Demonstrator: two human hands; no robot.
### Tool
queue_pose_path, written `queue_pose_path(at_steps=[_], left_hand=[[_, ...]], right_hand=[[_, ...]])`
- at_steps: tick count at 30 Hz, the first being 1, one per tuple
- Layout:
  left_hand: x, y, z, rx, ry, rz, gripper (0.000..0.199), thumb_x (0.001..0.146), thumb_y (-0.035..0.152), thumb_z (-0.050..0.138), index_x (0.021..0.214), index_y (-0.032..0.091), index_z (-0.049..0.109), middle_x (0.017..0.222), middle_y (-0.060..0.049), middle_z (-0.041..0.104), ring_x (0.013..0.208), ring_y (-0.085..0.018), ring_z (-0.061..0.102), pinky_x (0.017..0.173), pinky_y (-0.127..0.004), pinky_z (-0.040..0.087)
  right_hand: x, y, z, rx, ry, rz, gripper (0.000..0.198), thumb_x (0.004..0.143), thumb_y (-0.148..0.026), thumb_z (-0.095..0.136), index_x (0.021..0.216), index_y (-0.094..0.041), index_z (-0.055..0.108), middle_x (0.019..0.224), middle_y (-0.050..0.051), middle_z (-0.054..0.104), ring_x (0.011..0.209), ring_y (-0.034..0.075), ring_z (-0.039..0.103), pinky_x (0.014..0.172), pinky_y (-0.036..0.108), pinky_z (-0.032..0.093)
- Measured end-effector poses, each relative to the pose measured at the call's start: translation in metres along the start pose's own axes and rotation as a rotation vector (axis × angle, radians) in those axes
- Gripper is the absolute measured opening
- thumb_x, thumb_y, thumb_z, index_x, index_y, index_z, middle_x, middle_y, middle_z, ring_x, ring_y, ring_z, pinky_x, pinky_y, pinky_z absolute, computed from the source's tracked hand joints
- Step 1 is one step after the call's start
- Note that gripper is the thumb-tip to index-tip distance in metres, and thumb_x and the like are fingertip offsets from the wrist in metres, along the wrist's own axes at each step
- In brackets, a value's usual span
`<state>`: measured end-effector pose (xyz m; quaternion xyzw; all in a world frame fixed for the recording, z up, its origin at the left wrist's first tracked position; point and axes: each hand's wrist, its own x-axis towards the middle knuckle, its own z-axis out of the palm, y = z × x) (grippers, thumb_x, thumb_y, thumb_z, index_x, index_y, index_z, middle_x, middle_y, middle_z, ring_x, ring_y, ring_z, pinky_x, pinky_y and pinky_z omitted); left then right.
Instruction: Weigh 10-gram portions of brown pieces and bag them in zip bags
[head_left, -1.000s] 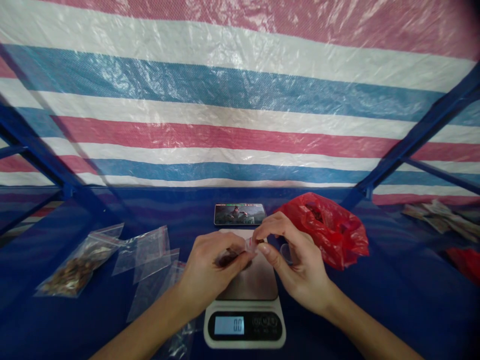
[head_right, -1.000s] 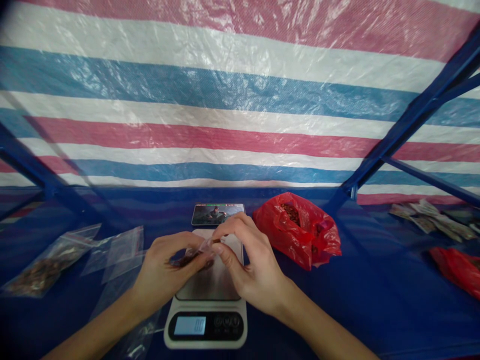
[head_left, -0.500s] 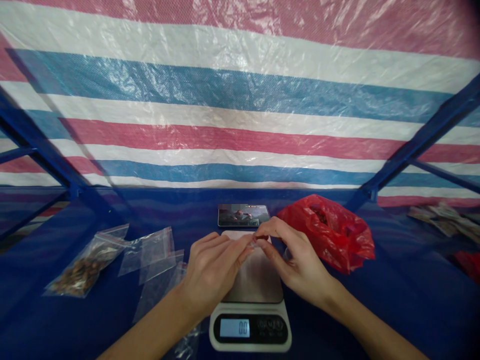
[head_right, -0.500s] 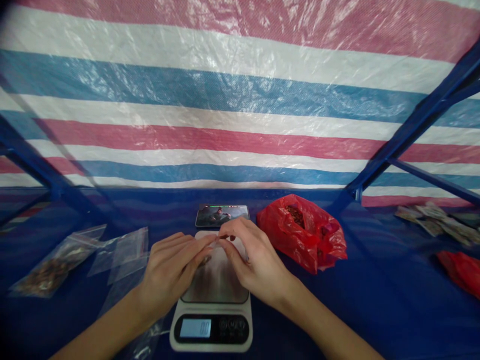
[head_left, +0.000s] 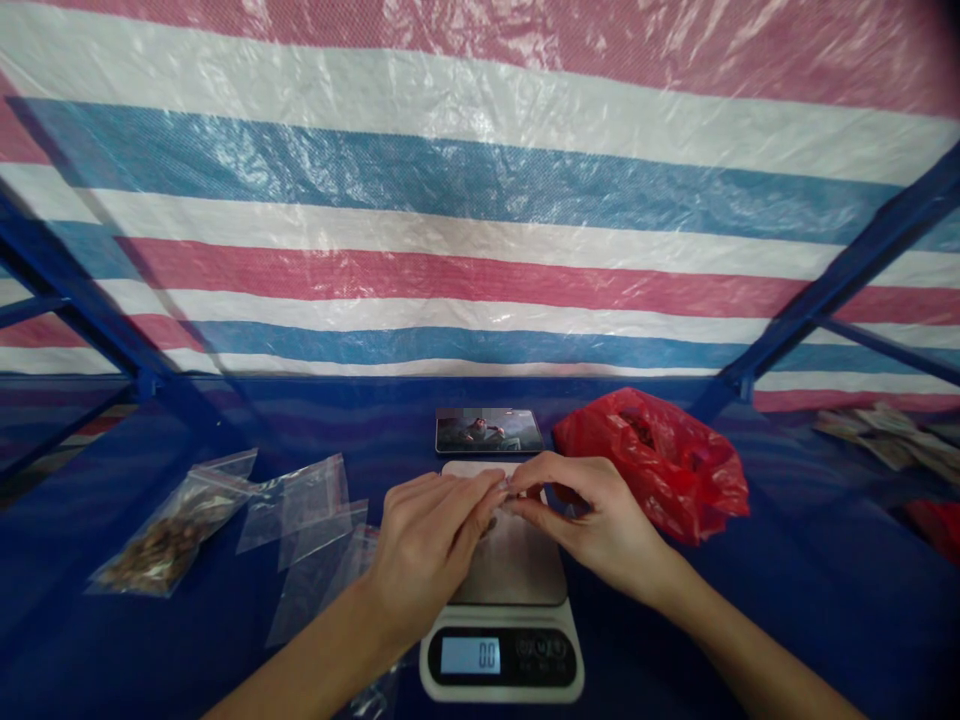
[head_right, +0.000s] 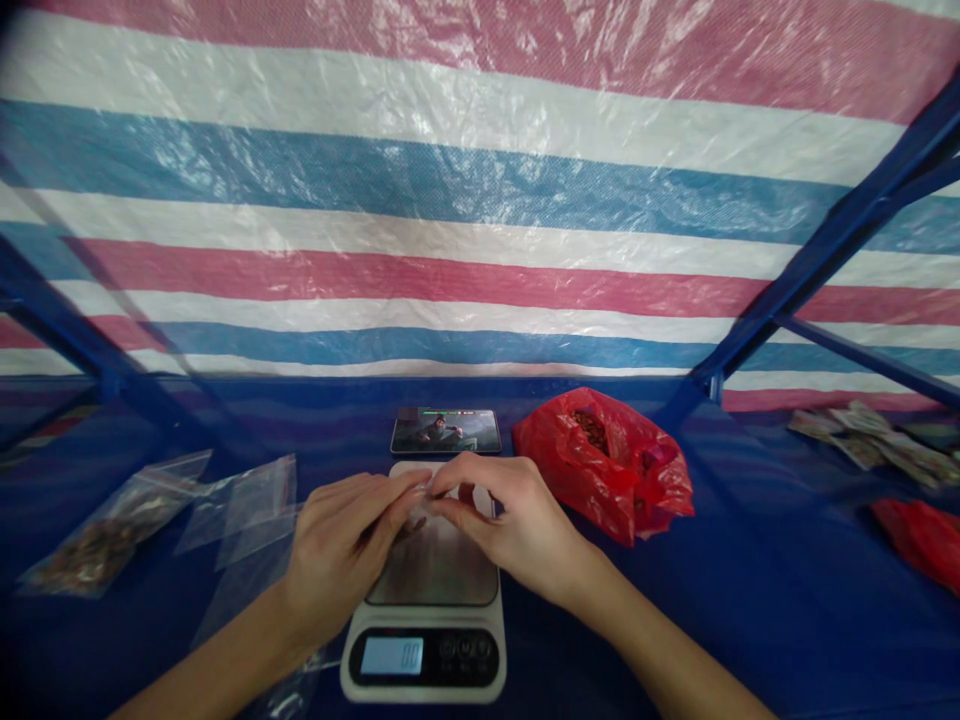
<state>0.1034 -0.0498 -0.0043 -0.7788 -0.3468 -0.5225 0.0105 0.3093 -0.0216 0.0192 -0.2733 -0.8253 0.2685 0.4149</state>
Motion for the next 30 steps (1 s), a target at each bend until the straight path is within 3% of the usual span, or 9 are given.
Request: queue_pose_path(at_steps=[5, 15, 24, 30], left_hand=[[0.002, 0.004, 0.000, -0.066, 0.014, -0.045, 0.012, 0.102, 0.015, 0.064, 0.104, 0.015, 0.076, 0.086, -0.002, 0.083, 0.069, -0.013, 0.078, 0.067, -0.022, 0.060], [0.000, 0.004, -0.002, -0.047, 0.060, -0.065, 0.014, 0.103, 0.019, 0.063, 0.103, 0.016, 0.077, 0.089, -0.003, 0.084, 0.072, -0.014, 0.080, 0.068, -0.022, 0.063], [0.001, 0.004, 0.002, -0.160, 0.077, -0.049, 0.022, 0.097, 0.022, 0.073, 0.119, 0.019, 0.075, 0.105, -0.005, 0.085, 0.082, -0.015, 0.082, 0.078, -0.021, 0.067], [0.003, 0.011, -0.002, -0.168, 0.074, -0.085, 0.018, 0.100, 0.015, 0.068, 0.115, 0.019, 0.076, 0.102, -0.003, 0.085, 0.084, -0.013, 0.082, 0.081, -0.017, 0.065]], right_hand=[[-0.001, 0.004, -0.002, 0.025, -0.023, -0.018, 0.010, 0.097, -0.021, 0.075, 0.105, -0.023, 0.079, 0.093, 0.001, 0.082, 0.079, 0.015, 0.077, 0.071, 0.023, 0.059], [-0.002, -0.001, -0.006, -0.061, -0.134, -0.106, 0.025, 0.102, -0.014, 0.064, 0.120, -0.024, 0.077, 0.106, 0.005, 0.081, 0.090, 0.016, 0.076, 0.077, 0.026, 0.061], [-0.003, 0.002, -0.004, -0.077, -0.057, -0.144, 0.024, 0.100, -0.017, 0.069, 0.122, -0.024, 0.074, 0.093, 0.003, 0.076, 0.072, 0.014, 0.070, 0.060, 0.024, 0.054], [-0.003, -0.008, -0.010, -0.223, -0.095, -0.241, 0.018, 0.103, -0.019, 0.063, 0.118, -0.021, 0.072, 0.101, 0.006, 0.076, 0.083, 0.017, 0.074, 0.061, 0.026, 0.054]])
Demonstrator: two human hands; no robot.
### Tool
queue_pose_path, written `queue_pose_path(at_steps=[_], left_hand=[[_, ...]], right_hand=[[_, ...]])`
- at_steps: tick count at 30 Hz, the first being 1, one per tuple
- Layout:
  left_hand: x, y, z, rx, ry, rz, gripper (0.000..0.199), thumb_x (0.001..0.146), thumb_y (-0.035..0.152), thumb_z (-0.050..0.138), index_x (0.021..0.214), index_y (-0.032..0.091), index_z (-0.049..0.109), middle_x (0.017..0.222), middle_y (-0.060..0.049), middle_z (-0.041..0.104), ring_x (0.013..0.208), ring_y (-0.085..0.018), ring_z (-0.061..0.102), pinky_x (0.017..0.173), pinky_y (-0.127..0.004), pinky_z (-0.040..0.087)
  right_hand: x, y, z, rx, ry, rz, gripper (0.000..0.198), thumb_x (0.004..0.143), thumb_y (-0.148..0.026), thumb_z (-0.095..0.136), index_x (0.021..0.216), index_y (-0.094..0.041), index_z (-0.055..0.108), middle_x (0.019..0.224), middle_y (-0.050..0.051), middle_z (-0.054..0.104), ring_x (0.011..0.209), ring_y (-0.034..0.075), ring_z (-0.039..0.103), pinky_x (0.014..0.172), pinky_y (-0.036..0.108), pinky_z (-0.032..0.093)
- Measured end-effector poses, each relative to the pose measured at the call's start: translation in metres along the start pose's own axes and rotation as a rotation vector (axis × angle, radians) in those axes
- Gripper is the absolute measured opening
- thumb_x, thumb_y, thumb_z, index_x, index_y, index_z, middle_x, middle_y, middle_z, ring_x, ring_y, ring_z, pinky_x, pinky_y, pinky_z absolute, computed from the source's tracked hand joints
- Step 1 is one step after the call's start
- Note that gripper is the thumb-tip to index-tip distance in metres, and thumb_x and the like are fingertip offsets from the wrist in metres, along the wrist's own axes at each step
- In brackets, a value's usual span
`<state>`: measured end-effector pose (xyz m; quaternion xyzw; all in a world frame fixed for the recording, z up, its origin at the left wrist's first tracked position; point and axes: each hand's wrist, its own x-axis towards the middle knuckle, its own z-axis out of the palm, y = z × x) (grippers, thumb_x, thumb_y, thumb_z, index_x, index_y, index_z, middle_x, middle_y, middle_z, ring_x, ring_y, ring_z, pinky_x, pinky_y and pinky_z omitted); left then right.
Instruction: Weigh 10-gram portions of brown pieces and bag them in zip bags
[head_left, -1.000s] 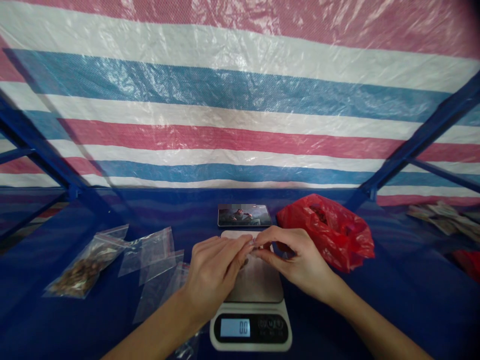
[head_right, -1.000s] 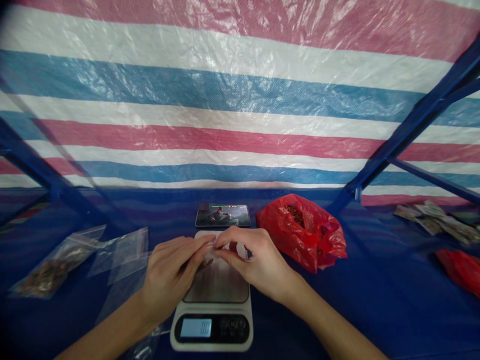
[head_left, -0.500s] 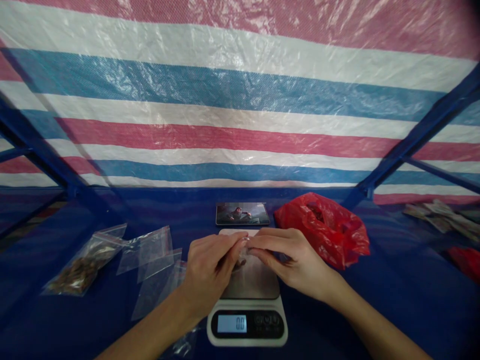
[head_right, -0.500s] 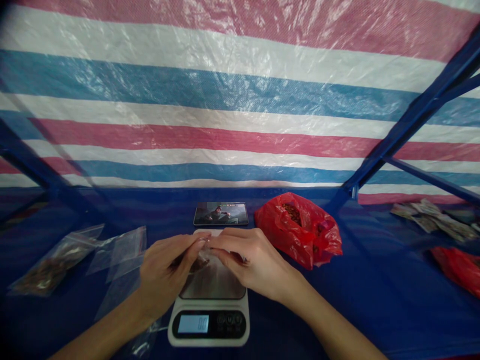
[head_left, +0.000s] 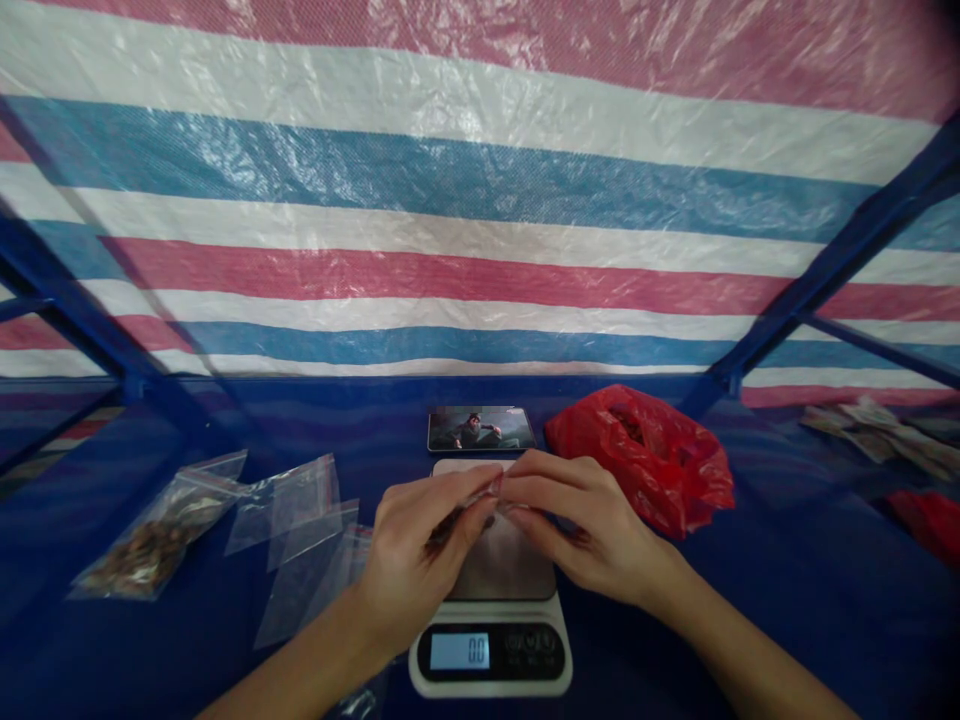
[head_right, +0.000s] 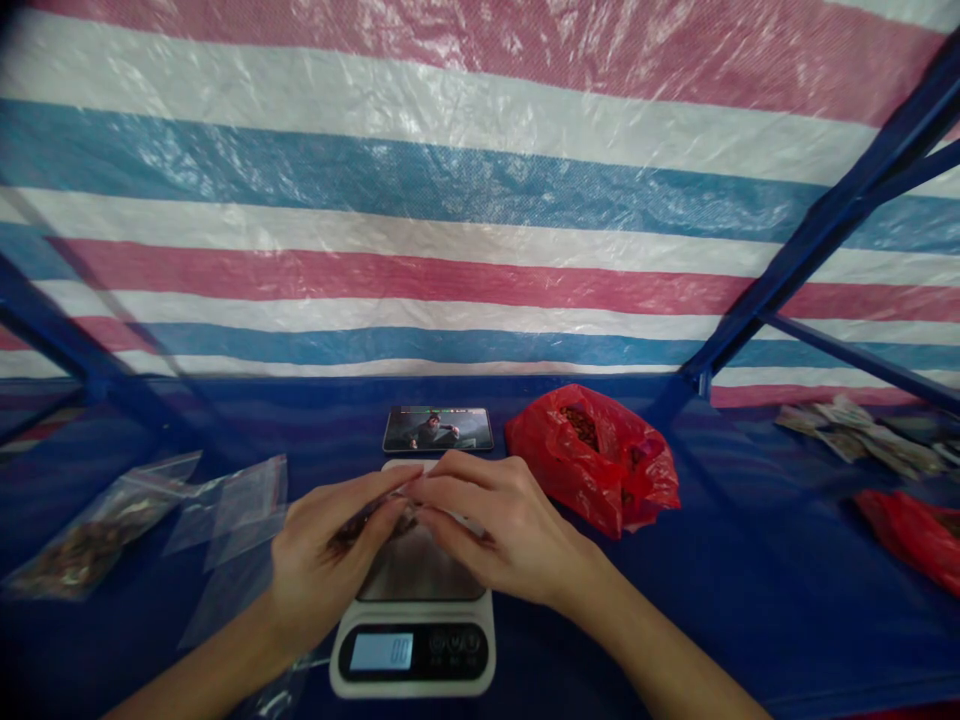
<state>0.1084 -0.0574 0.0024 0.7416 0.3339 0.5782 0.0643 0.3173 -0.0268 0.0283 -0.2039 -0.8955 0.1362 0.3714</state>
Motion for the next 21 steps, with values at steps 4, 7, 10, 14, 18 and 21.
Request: queue_pose_path(at_steps=[4, 7, 10, 14, 18, 21], left_hand=[[-0.004, 0.002, -0.001, 0.030, 0.022, -0.024, 0.022, 0.098, 0.015, 0.070, 0.119, 0.020, 0.075, 0.102, -0.002, 0.085, 0.084, -0.012, 0.081, 0.080, -0.016, 0.064], [-0.006, 0.001, -0.001, 0.020, 0.012, 0.006, 0.028, 0.100, 0.016, 0.067, 0.127, 0.020, 0.072, 0.108, -0.005, 0.084, 0.090, -0.014, 0.081, 0.083, -0.019, 0.065], [-0.005, 0.003, -0.001, -0.019, -0.038, 0.085, 0.029, 0.104, 0.016, 0.059, 0.132, 0.017, 0.069, 0.116, -0.009, 0.082, 0.100, -0.015, 0.080, 0.089, -0.021, 0.064], [-0.001, 0.006, -0.003, -0.013, -0.085, 0.162, 0.027, 0.108, 0.021, 0.053, 0.129, 0.013, 0.069, 0.114, -0.012, 0.082, 0.101, -0.015, 0.080, 0.090, -0.022, 0.063], [-0.002, 0.003, -0.001, 0.009, -0.104, 0.142, 0.030, 0.107, 0.032, 0.059, 0.129, 0.014, 0.067, 0.113, -0.012, 0.082, 0.100, -0.017, 0.080, 0.089, -0.023, 0.063], [-0.005, -0.003, 0.002, -0.011, -0.129, 0.089, 0.031, 0.104, 0.034, 0.064, 0.130, 0.017, 0.067, 0.114, -0.010, 0.082, 0.097, -0.016, 0.081, 0.088, -0.021, 0.063]], right_hand=[[0.002, -0.004, -0.003, -0.090, 0.018, -0.097, 0.020, 0.101, -0.019, 0.064, 0.120, -0.019, 0.070, 0.112, 0.010, 0.077, 0.093, 0.019, 0.076, 0.069, 0.028, 0.060], [0.002, -0.004, -0.002, -0.161, 0.063, -0.166, 0.031, 0.098, -0.006, 0.056, 0.124, -0.019, 0.069, 0.115, 0.010, 0.077, 0.096, 0.020, 0.076, 0.073, 0.029, 0.063], [0.001, -0.005, -0.002, -0.212, 0.051, -0.211, 0.034, 0.096, -0.006, 0.053, 0.123, -0.019, 0.069, 0.103, 0.009, 0.077, 0.083, 0.019, 0.075, 0.064, 0.029, 0.061], [0.000, -0.011, -0.003, -0.261, 0.020, -0.232, 0.031, 0.095, -0.008, 0.050, 0.114, -0.019, 0.071, 0.079, 0.005, 0.070, 0.061, 0.017, 0.065, 0.048, 0.029, 0.051], [0.002, -0.013, -0.004, -0.310, 0.014, -0.251, 0.023, 0.093, -0.009, 0.053, 0.105, -0.017, 0.070, 0.078, 0.006, 0.071, 0.061, 0.019, 0.064, 0.048, 0.031, 0.051], [0.001, -0.011, -0.001, -0.277, 0.018, -0.251, 0.023, 0.091, -0.006, 0.055, 0.106, -0.016, 0.068, 0.086, 0.009, 0.075, 0.070, 0.021, 0.070, 0.055, 0.033, 0.057]])
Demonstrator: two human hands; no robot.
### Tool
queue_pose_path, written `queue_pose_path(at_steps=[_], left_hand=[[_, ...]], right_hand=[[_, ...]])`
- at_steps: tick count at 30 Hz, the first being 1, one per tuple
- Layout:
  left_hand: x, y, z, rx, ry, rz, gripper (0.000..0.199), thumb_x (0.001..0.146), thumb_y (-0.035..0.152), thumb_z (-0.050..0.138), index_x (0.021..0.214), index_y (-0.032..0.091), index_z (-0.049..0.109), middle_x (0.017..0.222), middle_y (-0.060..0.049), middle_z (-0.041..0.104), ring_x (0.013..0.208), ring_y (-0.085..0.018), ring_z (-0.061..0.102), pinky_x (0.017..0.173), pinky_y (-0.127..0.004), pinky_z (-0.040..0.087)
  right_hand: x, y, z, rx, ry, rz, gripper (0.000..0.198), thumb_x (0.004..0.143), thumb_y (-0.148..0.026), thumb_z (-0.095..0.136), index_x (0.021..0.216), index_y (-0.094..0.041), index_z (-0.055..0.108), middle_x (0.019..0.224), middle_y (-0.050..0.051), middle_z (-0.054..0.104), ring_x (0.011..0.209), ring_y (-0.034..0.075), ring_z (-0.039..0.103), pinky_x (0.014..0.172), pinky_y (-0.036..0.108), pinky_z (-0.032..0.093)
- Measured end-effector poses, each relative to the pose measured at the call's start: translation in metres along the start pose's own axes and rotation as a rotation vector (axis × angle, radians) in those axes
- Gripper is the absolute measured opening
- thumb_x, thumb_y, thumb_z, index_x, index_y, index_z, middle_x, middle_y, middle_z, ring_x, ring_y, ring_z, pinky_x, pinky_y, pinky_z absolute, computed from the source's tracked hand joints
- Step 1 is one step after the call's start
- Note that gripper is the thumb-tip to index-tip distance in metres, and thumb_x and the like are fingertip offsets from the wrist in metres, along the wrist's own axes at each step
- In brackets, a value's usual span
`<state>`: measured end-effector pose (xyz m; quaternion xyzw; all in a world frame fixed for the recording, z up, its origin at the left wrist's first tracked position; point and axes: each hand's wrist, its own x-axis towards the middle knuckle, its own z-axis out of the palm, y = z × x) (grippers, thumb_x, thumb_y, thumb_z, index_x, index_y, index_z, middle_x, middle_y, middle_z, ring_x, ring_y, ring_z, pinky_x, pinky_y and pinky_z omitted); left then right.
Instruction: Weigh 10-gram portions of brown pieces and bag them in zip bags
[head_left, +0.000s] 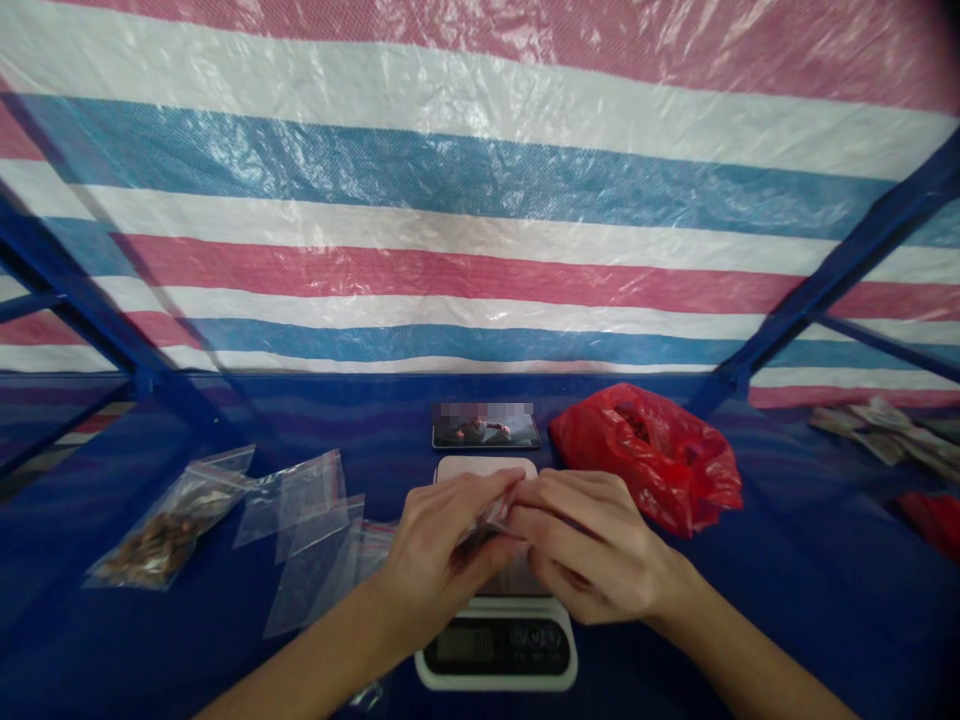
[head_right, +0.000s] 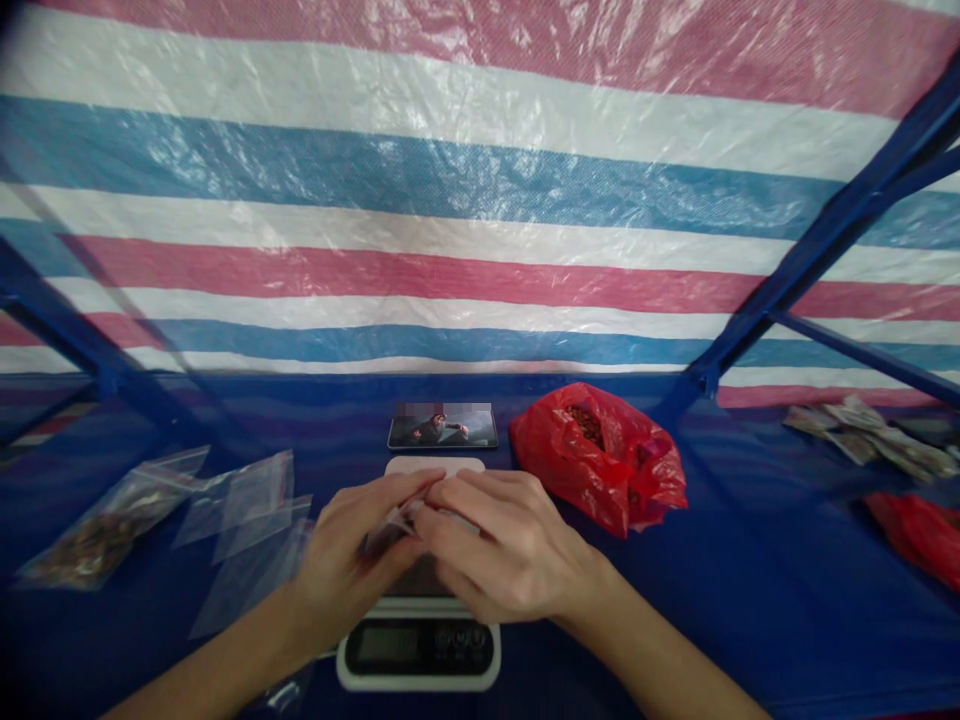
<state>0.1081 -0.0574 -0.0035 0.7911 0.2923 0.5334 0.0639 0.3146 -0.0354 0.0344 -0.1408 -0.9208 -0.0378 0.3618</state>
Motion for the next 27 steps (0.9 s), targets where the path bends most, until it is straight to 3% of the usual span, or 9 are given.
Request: queue_pose_path(at_steps=[5, 7, 10, 12, 14, 16, 19, 23, 27], left_hand=[[0.003, -0.003, 0.003, -0.116, 0.022, -0.140, 0.020, 0.101, 0.020, 0.066, 0.120, 0.021, 0.074, 0.108, -0.005, 0.084, 0.091, -0.015, 0.081, 0.084, -0.021, 0.064], [0.005, -0.004, 0.002, -0.194, 0.033, -0.269, 0.015, 0.102, 0.020, 0.064, 0.107, 0.020, 0.078, 0.099, -0.003, 0.084, 0.083, -0.015, 0.080, 0.076, -0.020, 0.064], [0.005, -0.009, 0.002, -0.321, 0.057, -0.490, 0.024, 0.105, 0.028, 0.059, 0.095, 0.018, 0.078, 0.084, -0.003, 0.081, 0.072, -0.014, 0.076, 0.066, -0.019, 0.061], [0.003, -0.011, 0.003, -0.386, 0.073, -0.579, 0.027, 0.105, 0.035, 0.060, 0.095, 0.017, 0.078, 0.081, -0.004, 0.079, 0.070, -0.014, 0.075, 0.064, -0.020, 0.059], [0.001, -0.011, 0.005, -0.446, 0.075, -0.641, 0.028, 0.103, 0.040, 0.062, 0.095, 0.017, 0.075, 0.080, -0.004, 0.077, 0.069, -0.015, 0.074, 0.063, -0.021, 0.059], [-0.002, -0.007, 0.008, -0.527, 0.059, -0.711, 0.025, 0.099, 0.043, 0.068, 0.097, 0.018, 0.070, 0.080, -0.003, 0.076, 0.067, -0.015, 0.073, 0.060, -0.022, 0.059], [-0.004, 0.002, 0.009, -0.634, 0.008, -0.765, 0.027, 0.091, 0.042, 0.079, 0.097, 0.020, 0.063, 0.075, 0.000, 0.074, 0.060, -0.014, 0.070, 0.056, -0.021, 0.056], [-0.001, 0.006, 0.005, -0.533, 0.019, -0.671, 0.023, 0.094, 0.039, 0.075, 0.086, 0.018, 0.068, 0.070, 0.000, 0.071, 0.060, -0.011, 0.065, 0.057, -0.018, 0.050], [0.001, 0.003, 0.005, -0.509, 0.039, -0.658, 0.036, 0.102, 0.042, 0.063, 0.079, 0.016, 0.073, 0.072, -0.002, 0.071, 0.063, -0.011, 0.062, 0.059, -0.018, 0.047]], right_hand=[[-0.003, 0.002, 0.015, 0.183, 0.169, 0.104, 0.040, 0.090, 0.000, 0.056, 0.123, -0.022, 0.064, 0.089, 0.005, 0.075, 0.074, 0.019, 0.068, 0.064, 0.032, 0.058], [-0.004, 0.002, 0.025, 0.287, 0.285, 0.244, 0.041, 0.093, -0.002, 0.061, 0.127, -0.025, 0.063, 0.096, 0.004, 0.074, 0.077, 0.017, 0.067, 0.067, 0.031, 0.058], [-0.003, 0.003, 0.039, 0.439, 0.468, 0.538, 0.043, 0.095, -0.013, 0.071, 0.133, -0.029, 0.058, 0.106, 0.003, 0.069, 0.080, 0.014, 0.065, 0.072, 0.029, 0.057], [-0.002, 0.002, 0.045, 0.529, 0.533, 0.698, 0.039, 0.093, -0.021, 0.076, 0.127, -0.027, 0.058, 0.101, 0.000, 0.065, 0.076, 0.012, 0.062, 0.068, 0.026, 0.054], [-0.001, -0.001, 0.047, 0.603, 0.523, 0.799, 0.022, 0.094, -0.028, 0.077, 0.108, -0.024, 0.061, 0.090, -0.002, 0.062, 0.071, 0.011, 0.058, 0.063, 0.024, 0.049], [-0.002, -0.005, 0.046, 0.655, 0.443, 0.811, 0.019, 0.098, -0.032, 0.072, 0.088, -0.021, 0.059, 0.077, -0.004, 0.057, 0.067, 0.011, 0.055, 0.061, 0.024, 0.045], [-0.006, -0.011, 0.043, 0.689, 0.314, 0.707, 0.030, 0.105, -0.031, 0.061, 0.077, -0.020, 0.059, 0.073, -0.002, 0.055, 0.068, 0.012, 0.052, 0.064, 0.026, 0.041], [-0.008, -0.011, 0.038, 0.746, 0.333, 0.602, 0.028, 0.106, -0.028, 0.059, 0.079, -0.020, 0.061, 0.077, 0.000, 0.057, 0.072, 0.013, 0.053, 0.066, 0.027, 0.040], [-0.007, -0.009, 0.037, 0.899, 0.384, 0.700, 0.029, 0.103, -0.033, 0.064, 0.078, -0.020, 0.061, 0.075, -0.001, 0.053, 0.069, 0.013, 0.048, 0.061, 0.027, 0.036]])
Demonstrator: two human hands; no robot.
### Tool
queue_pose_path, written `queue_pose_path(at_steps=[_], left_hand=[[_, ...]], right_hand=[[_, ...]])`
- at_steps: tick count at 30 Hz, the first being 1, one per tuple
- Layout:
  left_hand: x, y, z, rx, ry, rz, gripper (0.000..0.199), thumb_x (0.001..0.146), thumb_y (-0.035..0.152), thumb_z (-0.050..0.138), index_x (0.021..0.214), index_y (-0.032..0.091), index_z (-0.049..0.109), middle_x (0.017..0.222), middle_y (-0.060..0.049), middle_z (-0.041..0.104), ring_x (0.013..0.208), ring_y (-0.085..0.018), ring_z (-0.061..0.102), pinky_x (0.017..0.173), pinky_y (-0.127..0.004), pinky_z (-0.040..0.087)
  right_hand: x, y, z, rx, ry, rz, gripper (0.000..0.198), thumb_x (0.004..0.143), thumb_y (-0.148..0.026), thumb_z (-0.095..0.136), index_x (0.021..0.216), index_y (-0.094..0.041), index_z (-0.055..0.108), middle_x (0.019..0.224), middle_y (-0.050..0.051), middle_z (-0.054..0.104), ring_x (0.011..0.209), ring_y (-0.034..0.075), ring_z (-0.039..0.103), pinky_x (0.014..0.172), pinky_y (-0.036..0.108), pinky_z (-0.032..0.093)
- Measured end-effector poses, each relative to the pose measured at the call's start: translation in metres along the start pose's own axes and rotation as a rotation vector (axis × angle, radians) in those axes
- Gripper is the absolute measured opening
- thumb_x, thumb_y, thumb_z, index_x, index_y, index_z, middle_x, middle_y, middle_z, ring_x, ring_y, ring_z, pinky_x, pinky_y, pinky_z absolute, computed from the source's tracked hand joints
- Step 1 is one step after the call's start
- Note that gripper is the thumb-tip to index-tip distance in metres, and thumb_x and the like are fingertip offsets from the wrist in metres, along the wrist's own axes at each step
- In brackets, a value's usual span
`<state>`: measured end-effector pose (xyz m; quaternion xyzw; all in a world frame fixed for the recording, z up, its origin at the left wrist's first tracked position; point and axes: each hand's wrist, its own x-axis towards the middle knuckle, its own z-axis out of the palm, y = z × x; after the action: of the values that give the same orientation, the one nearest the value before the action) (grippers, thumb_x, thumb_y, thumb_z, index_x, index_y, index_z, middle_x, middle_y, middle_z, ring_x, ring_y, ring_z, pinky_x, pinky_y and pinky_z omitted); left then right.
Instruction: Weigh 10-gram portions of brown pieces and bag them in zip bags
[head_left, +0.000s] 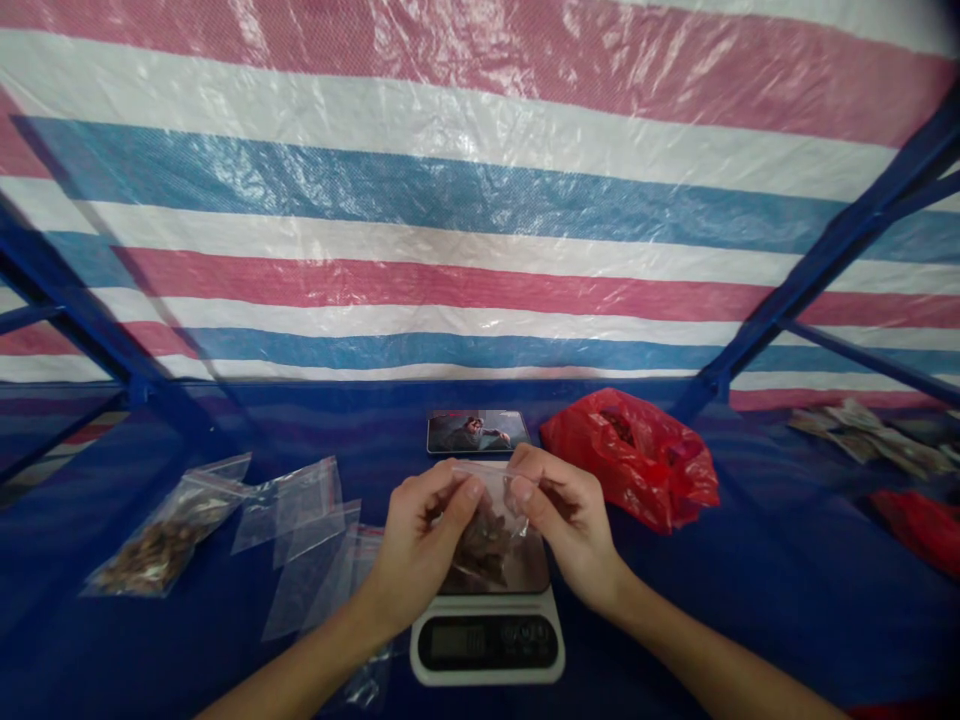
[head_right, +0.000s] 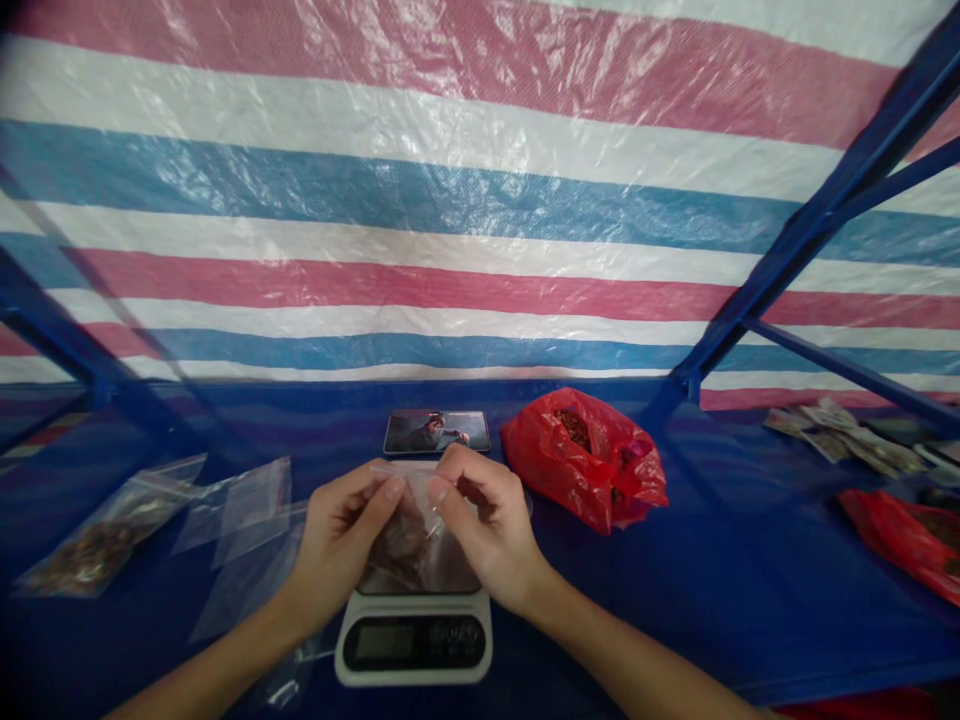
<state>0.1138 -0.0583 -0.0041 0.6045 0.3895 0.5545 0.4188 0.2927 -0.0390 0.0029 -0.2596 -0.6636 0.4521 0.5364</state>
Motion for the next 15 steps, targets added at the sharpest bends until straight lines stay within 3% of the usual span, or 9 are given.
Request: queue_pose_path(at_steps=[6, 11, 15], left_hand=[[-0.0029, -0.0050, 0.0096, -0.091, 0.088, -0.073, 0.031, 0.101, 0.043, 0.065, 0.093, 0.015, 0.075, 0.078, -0.003, 0.074, 0.070, -0.014, 0.066, 0.065, -0.020, 0.052], [-0.0004, -0.0008, 0.0080, -0.097, 0.153, -0.032, 0.032, 0.100, 0.043, 0.066, 0.085, 0.016, 0.071, 0.069, 0.000, 0.069, 0.060, -0.010, 0.061, 0.057, -0.017, 0.047], [0.0019, 0.0038, 0.0035, -0.076, 0.165, -0.010, 0.038, 0.100, 0.045, 0.065, 0.077, 0.015, 0.068, 0.064, 0.001, 0.064, 0.057, -0.010, 0.057, 0.055, -0.017, 0.045]], right_hand=[[-0.0015, 0.0034, 0.0038, 0.129, 0.035, 0.119, 0.028, 0.101, -0.037, 0.068, 0.080, -0.019, 0.063, 0.075, -0.002, 0.047, 0.065, 0.011, 0.039, 0.057, 0.025, 0.031], [-0.0022, 0.0045, 0.0044, 0.053, 0.106, 0.179, 0.041, 0.100, -0.036, 0.066, 0.066, -0.018, 0.052, 0.068, -0.004, 0.038, 0.062, 0.010, 0.033, 0.055, 0.025, 0.028], [-0.0045, 0.0052, 0.0038, 0.062, 0.054, 0.198, 0.041, 0.100, -0.038, 0.064, 0.066, -0.018, 0.053, 0.068, -0.003, 0.041, 0.060, 0.010, 0.037, 0.055, 0.025, 0.029]])
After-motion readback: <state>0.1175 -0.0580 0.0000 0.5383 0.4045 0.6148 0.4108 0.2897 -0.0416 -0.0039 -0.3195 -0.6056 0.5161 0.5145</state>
